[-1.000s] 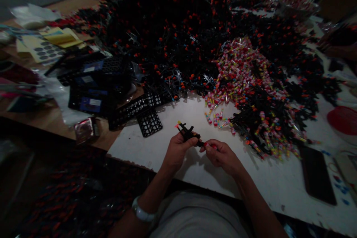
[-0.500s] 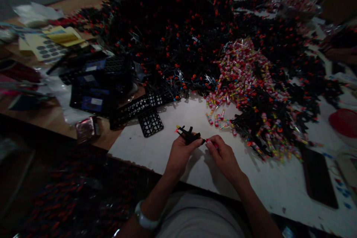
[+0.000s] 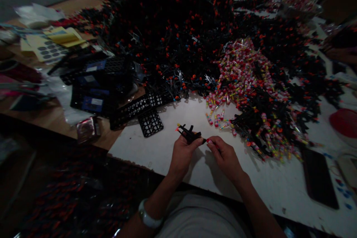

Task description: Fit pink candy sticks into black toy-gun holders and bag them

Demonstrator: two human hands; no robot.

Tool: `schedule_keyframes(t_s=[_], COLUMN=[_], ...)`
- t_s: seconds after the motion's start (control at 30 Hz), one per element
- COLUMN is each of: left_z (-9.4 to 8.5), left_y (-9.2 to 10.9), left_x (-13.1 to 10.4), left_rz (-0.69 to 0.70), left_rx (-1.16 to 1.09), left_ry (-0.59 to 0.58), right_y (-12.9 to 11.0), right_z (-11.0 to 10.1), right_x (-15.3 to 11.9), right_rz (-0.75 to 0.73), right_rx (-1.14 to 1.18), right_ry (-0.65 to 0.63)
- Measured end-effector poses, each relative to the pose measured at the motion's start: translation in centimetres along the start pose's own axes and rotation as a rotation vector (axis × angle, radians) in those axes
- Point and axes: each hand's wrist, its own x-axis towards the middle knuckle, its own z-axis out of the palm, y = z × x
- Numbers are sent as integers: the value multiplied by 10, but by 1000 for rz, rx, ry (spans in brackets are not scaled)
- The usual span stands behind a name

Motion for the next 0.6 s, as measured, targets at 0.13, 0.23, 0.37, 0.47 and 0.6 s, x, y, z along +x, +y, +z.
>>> schedule_keyframes(t_s=[0.13, 0.23, 0.37, 0.47, 0.6], left_z=[0, 0, -1, -4, -11], left_y=[-1, -2, -4, -4, -6], left_x=[0, 0, 0, 2, 6], left_rz=[31, 38, 33, 15, 11], left_rx=[30, 32, 2, -10, 3], left_ry=[-1, -19, -41, -53, -41], right_y=[1, 2, 4, 6, 11], right_z=[2, 4, 3, -2, -1], right_x=[0, -1, -1, 2, 6], right_rz=[-28, -15, 9, 85, 149], right_rx=[-54, -61, 6, 141, 295], right_ry=[16, 19, 8, -110, -239])
